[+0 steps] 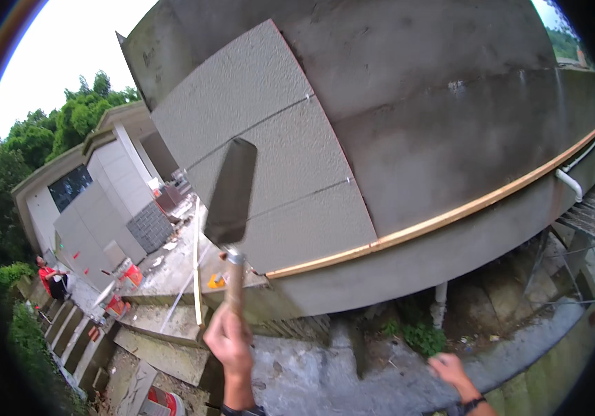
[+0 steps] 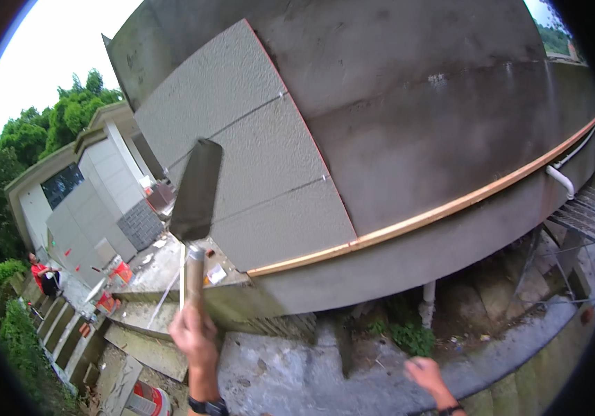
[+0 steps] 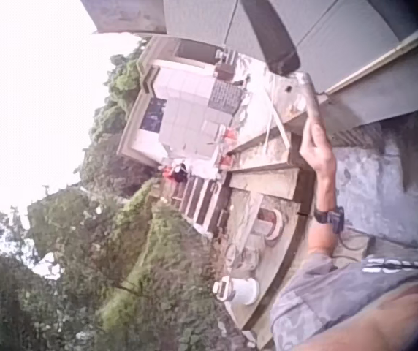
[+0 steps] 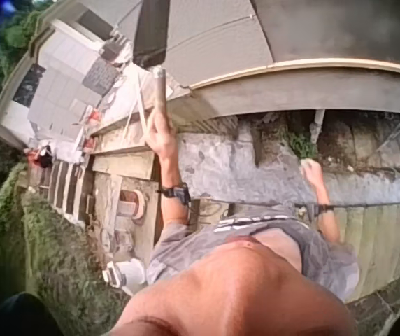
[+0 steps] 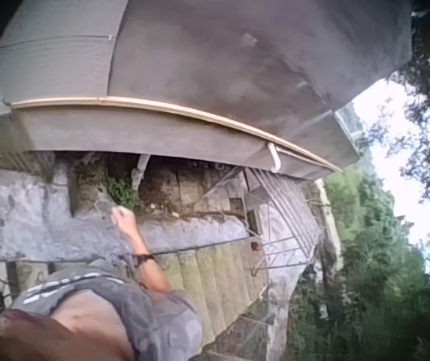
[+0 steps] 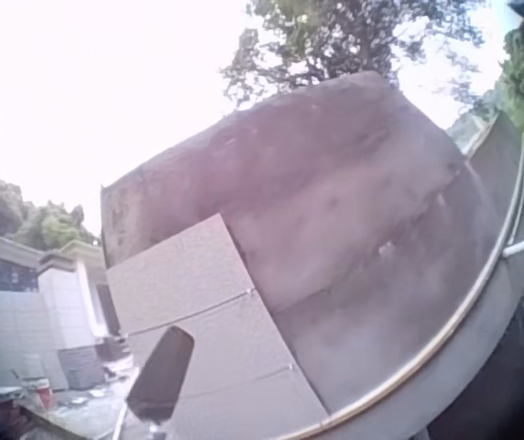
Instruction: Applying mortar to tiles and installing them on an exterior wall.
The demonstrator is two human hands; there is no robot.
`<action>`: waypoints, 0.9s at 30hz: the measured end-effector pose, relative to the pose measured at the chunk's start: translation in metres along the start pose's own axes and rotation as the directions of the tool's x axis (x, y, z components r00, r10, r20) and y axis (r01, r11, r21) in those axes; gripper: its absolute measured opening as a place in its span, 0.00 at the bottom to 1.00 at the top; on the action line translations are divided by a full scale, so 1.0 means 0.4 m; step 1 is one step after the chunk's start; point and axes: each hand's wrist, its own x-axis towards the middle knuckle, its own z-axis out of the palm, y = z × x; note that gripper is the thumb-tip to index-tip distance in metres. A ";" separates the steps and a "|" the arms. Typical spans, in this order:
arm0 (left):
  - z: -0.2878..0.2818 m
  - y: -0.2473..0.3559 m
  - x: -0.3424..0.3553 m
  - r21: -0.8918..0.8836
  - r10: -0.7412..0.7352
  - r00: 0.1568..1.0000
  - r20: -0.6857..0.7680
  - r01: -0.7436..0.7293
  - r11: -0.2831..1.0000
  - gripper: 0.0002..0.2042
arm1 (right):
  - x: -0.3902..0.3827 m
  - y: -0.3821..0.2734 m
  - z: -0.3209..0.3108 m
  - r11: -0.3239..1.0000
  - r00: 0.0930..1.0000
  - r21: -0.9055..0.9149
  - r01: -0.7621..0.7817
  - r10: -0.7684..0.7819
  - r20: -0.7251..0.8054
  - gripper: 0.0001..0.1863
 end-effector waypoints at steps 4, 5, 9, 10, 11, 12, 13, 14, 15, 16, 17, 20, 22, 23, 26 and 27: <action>0.081 -0.093 -0.245 -0.092 -0.116 0.989 0.086 0.124 0.988 0.20 | 0.087 -0.453 0.250 0.888 0.842 0.385 0.252 -0.397 0.366 0.20; 0.106 -0.107 -0.297 -0.175 -0.192 0.977 0.094 0.206 0.963 0.20 | 0.080 -0.550 0.305 0.827 0.778 0.509 0.238 -0.476 0.410 0.22; 0.218 -0.112 -0.438 -0.376 -0.369 0.891 0.262 0.447 0.812 0.22 | 0.059 -0.695 0.392 0.524 0.667 0.851 -0.019 -0.628 0.402 0.23; 0.246 -0.121 -0.444 -0.378 -0.368 0.895 0.254 0.442 0.814 0.22 | 0.074 -0.700 0.364 0.563 0.701 0.826 0.031 -0.601 0.384 0.19; 0.273 -0.134 -0.449 -0.252 -0.267 0.923 0.277 0.338 0.907 0.21 | 0.077 -0.696 0.347 0.571 0.788 0.820 0.041 -0.523 0.325 0.14; 0.294 -0.151 -0.450 -0.120 -0.169 0.935 0.312 0.215 0.969 0.20 | 0.113 -0.688 0.323 0.608 0.796 0.788 0.097 -0.522 0.306 0.13; 0.294 -0.168 -0.462 -0.106 -0.181 0.931 0.316 0.224 0.969 0.20 | 0.144 -0.659 0.298 0.642 0.815 0.754 0.140 -0.507 0.280 0.14; 0.292 -0.182 -0.470 0.076 -0.200 0.850 0.488 0.187 0.979 0.20 | 0.199 -0.648 0.267 0.641 0.820 0.738 0.212 -0.528 0.223 0.14; 0.283 -0.202 -0.482 0.245 -0.245 0.734 0.634 0.110 0.963 0.19 | 0.227 -0.637 0.228 0.698 0.874 0.681 0.220 -0.451 0.179 0.15; 0.265 -0.240 -0.511 0.414 -0.306 0.670 0.676 -0.003 0.910 0.21 | 0.281 -0.612 0.183 0.764 0.905 0.589 0.264 -0.408 0.123 0.17; 0.222 -0.295 -0.550 0.478 -0.380 0.614 0.691 0.005 0.878 0.22 | 0.343 -0.575 0.147 0.820 0.937 0.494 0.288 -0.348 0.031 0.18; 0.002 -0.462 -0.725 0.719 -0.628 0.559 0.542 0.078 0.690 0.24 | 0.497 -0.511 0.054 0.860 0.836 -0.003 0.511 -0.498 -0.233 0.18; -0.214 -0.590 -0.905 0.891 -0.828 0.482 0.285 0.184 0.414 0.24 | 0.606 -0.440 0.017 0.789 0.739 -0.153 0.595 -0.612 -0.282 0.17; -0.322 -0.603 -1.003 0.894 -0.823 0.512 0.246 0.208 0.397 0.23 | 0.656 -0.403 0.004 0.763 0.707 -0.199 0.615 -0.645 -0.289 0.17; -0.519 -0.505 -1.148 0.949 -0.940 0.325 0.106 0.250 0.194 0.25 | 0.737 -0.301 -0.007 0.760 0.695 -0.310 0.571 -0.649 -0.310 0.16; -0.564 -0.467 -1.179 0.958 -0.973 0.224 0.055 0.264 0.115 0.25 | 0.756 -0.279 -0.008 0.752 0.691 -0.355 0.555 -0.654 -0.307 0.16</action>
